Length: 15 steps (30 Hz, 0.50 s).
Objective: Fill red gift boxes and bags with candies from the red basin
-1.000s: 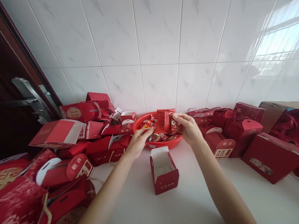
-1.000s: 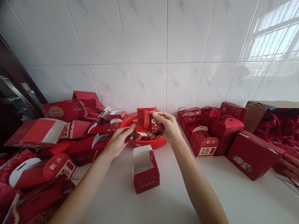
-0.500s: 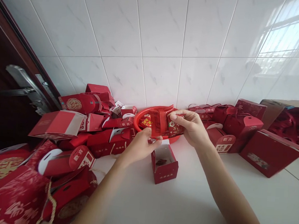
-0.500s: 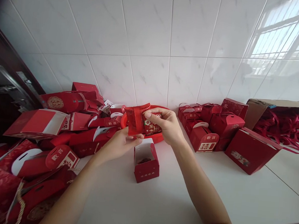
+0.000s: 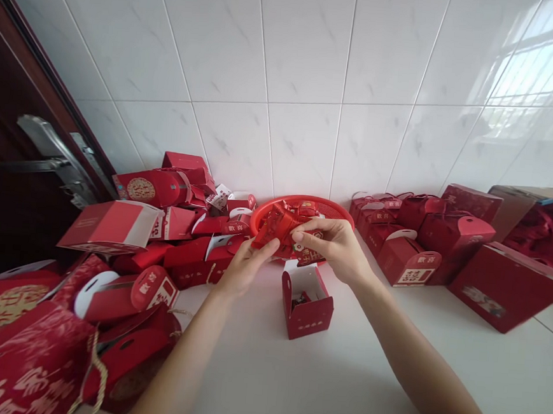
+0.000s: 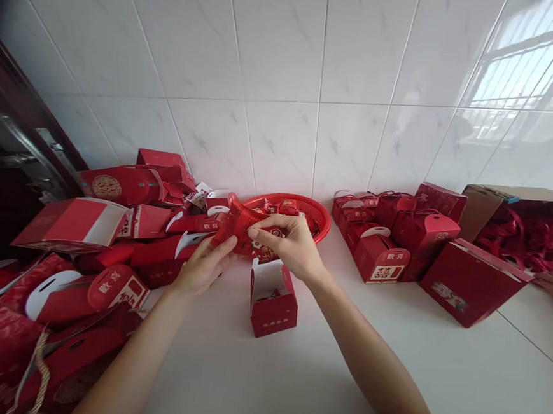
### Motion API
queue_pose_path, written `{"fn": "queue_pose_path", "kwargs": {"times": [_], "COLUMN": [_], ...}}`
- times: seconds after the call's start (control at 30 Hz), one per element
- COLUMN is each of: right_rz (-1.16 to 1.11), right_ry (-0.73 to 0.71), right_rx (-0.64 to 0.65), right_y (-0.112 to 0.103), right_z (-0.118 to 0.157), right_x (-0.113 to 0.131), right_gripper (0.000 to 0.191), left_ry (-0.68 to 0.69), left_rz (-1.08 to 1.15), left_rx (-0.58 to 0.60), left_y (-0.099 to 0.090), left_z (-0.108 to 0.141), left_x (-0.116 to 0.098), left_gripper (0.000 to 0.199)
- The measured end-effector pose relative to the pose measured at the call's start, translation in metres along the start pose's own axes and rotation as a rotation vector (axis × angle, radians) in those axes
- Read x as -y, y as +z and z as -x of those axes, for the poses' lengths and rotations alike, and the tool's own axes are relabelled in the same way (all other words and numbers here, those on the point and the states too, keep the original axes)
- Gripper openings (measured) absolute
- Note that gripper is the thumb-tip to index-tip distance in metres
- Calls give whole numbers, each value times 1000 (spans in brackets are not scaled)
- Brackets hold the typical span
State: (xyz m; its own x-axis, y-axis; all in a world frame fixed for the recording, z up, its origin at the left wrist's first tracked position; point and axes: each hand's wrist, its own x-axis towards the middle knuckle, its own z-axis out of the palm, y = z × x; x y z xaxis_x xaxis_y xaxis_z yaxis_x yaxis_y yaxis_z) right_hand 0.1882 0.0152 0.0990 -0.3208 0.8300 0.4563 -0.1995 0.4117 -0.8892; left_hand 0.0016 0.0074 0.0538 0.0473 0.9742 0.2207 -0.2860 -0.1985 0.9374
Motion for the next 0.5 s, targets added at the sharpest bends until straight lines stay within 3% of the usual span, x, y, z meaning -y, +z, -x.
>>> {"fn": "queue_pose_path", "kwargs": {"times": [0.23,0.4,0.5], "right_rz": [212,152,153], "right_ry": [47,20,-2], "right_rx": [106,-4,38], "right_y": [0,-2,-9], "right_z": [2,0,-2], "right_x": [2,-5,-7], "right_gripper": [18,23,28], "left_ry": [-3,41,65], "left_rz": [54,-24,-130], "left_rx": [7,-17,8], "left_y": [1,-1,2], "left_z": [6,9,13], "left_x": [17,27,26], "left_gripper": [45,45,44]}}
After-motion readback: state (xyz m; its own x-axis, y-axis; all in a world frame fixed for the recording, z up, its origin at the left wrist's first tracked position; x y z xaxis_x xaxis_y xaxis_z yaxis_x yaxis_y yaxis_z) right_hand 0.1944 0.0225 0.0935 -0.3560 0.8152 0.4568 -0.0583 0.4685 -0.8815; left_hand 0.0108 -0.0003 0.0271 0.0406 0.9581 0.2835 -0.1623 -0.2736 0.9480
